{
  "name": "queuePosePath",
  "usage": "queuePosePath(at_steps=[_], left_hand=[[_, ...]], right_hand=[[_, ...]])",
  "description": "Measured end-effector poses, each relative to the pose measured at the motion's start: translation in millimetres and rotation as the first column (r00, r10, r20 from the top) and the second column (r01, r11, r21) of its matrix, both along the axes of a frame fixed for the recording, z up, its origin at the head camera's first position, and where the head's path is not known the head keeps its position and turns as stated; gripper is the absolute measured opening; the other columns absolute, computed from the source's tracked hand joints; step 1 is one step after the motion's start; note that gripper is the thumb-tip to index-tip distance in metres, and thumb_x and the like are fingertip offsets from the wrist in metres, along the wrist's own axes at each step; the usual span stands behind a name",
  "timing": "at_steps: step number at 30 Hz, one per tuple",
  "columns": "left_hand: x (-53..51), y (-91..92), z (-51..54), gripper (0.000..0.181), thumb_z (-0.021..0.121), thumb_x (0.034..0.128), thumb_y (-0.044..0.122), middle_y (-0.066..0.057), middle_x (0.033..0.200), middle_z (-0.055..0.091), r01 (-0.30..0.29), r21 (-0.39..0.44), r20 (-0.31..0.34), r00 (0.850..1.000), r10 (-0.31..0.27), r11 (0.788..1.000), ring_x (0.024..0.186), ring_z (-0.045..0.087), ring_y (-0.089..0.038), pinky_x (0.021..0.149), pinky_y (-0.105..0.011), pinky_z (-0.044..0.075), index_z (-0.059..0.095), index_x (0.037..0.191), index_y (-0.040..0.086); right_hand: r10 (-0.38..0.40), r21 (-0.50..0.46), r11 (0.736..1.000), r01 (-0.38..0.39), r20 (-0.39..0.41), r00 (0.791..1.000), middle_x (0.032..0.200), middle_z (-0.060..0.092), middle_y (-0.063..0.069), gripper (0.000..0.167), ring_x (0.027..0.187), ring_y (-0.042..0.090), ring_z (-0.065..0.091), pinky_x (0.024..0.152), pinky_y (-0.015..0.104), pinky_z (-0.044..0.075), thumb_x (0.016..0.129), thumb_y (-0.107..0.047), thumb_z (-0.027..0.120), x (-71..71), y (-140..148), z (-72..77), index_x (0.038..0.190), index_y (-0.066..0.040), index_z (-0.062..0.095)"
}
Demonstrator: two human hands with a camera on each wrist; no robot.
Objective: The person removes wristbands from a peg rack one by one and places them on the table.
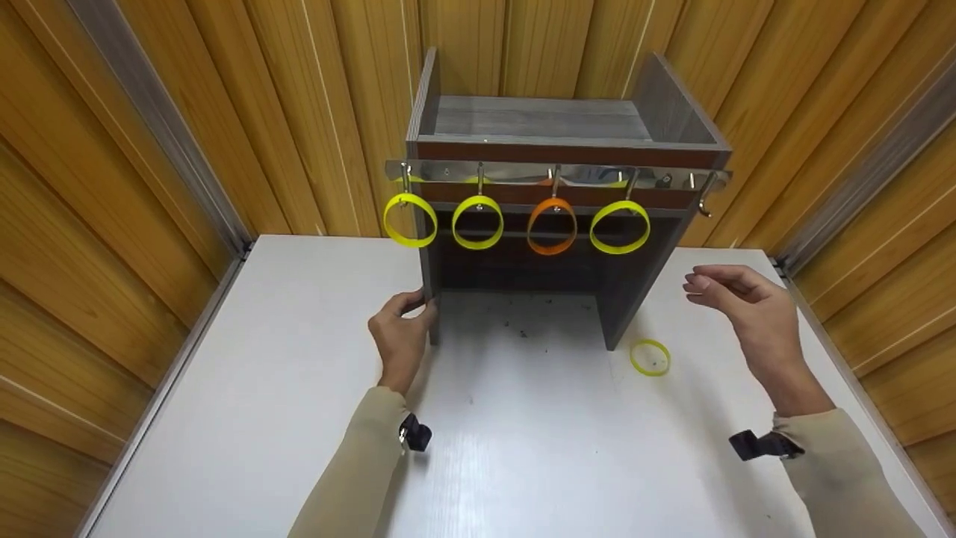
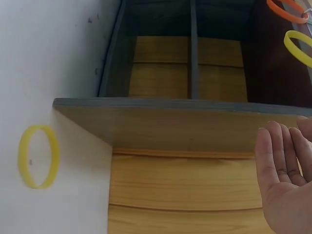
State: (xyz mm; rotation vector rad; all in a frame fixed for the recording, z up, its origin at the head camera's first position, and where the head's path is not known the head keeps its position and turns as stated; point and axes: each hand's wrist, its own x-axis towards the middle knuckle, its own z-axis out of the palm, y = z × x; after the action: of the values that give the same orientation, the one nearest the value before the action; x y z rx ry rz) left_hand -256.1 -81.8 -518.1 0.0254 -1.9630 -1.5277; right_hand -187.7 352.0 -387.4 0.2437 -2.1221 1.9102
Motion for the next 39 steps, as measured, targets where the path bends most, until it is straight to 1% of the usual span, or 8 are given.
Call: queuePosePath(at_steps=[3,7,9,13,20,26,31,39], left_hand=[[-0.2,0.9,1.1,0.017,0.084,0.0828,-0.008,-0.011,0.096,0.08,-0.004,0.005,0.005,1.0,0.004,1.0,0.092,0.078,-0.028,0.083,-0.052,0.063,0.08,0.098,-0.001],[0.1,1.6,2.3,0.018,0.085,0.0825,-0.008,-0.01,0.096,0.08,-0.012,-0.005,0.005,1.0,0.012,1.0,0.091,0.078,-0.027,0.082,-0.05,0.064,0.081,0.098,0.0],[0.1,1.7,2.0,0.018,0.084,0.0826,-0.008,-0.01,0.096,0.08,-0.013,-0.01,0.002,1.0,0.013,1.0,0.092,0.078,-0.026,0.082,-0.05,0.064,0.081,0.098,0.0],[-0.1,2.0,1.6,0.018,0.084,0.0827,-0.008,-0.011,0.097,0.08,-0.006,-0.004,-0.005,1.0,0.006,1.0,0.092,0.078,-0.028,0.083,-0.054,0.063,0.08,0.098,-0.001],[-0.7,2.8,0.9,0.018,0.084,0.0833,-0.007,-0.011,0.097,0.08,-0.006,0.003,0.008,1.0,0.006,1.0,0.092,0.078,-0.028,0.084,-0.055,0.063,0.08,0.099,0.0],[-0.1,2.8,0.6,0.017,0.083,0.0831,-0.008,-0.01,0.097,0.08,-0.01,-0.008,-0.013,1.0,0.009,1.0,0.092,0.078,-0.028,0.083,-0.053,0.063,0.08,0.097,0.0],[-0.5,2.3,1.1,0.017,0.084,0.0825,-0.008,-0.011,0.096,0.08,-0.009,-0.007,-0.024,1.0,0.009,1.0,0.091,0.078,-0.029,0.083,-0.055,0.063,0.08,0.097,0.0],[-0.5,2.3,-0.1,0.018,0.084,0.0811,-0.009,-0.01,0.096,0.08,-0.02,-0.025,-0.02,1.0,0.019,0.999,0.091,0.078,-0.027,0.083,-0.05,0.064,0.08,0.097,-0.001]], right_hand=[[-0.013,0.007,1.0,0.013,-0.036,0.999,0.115,0.075,0.013,0.03,0.101,0.021,0.076,0.091,0.029,0.06,0.101,-0.005,0.073,-1.4,-8,6.7,0.124,0.013,0.068],[-0.023,-0.011,1.0,0.022,-0.068,0.997,0.114,0.075,0.016,0.031,0.1,0.024,0.076,0.09,0.032,0.061,0.1,-0.002,0.073,-4.2,-16,13.9,0.123,0.017,0.066],[-0.025,-0.012,1.0,0.024,-0.072,0.997,0.114,0.076,0.016,0.031,0.1,0.024,0.076,0.09,0.031,0.061,0.1,-0.003,0.073,-4.8,-20,17.1,0.123,0.016,0.066],[-0.03,0.014,0.999,0.032,-0.086,0.996,0.113,0.076,0.014,0.03,0.101,0.023,0.076,0.091,0.029,0.061,0.1,-0.006,0.074,-6.4,-25,22.2,0.123,0.013,0.068],[0.02,-0.046,0.999,-0.026,-0.133,0.991,0.112,0.077,0.015,0.025,0.101,0.024,0.077,0.089,0.031,0.062,0.099,0.002,0.073,-11.6,-34,26.8,0.121,0.013,0.069],[0.001,-0.063,0.998,-0.009,-0.13,0.992,0.111,0.077,0.017,0.026,0.101,0.029,0.076,0.089,0.032,0.062,0.097,0.002,0.075,-14.5,-40,29.8,0.119,0.015,0.068],[0.003,-0.044,0.999,-0.009,-0.135,0.991,0.112,0.077,0.018,0.027,0.099,0.026,0.077,0.09,0.032,0.061,0.097,0.003,0.075,-17.3,-46,32.0,0.12,0.015,0.068],[0.022,-0.015,1.0,-0.024,-0.126,0.992,0.111,0.077,0.016,0.031,0.099,0.025,0.077,0.094,0.032,0.06,0.095,0.001,0.078,-21.1,-53,33.8,0.122,0.013,0.069]])
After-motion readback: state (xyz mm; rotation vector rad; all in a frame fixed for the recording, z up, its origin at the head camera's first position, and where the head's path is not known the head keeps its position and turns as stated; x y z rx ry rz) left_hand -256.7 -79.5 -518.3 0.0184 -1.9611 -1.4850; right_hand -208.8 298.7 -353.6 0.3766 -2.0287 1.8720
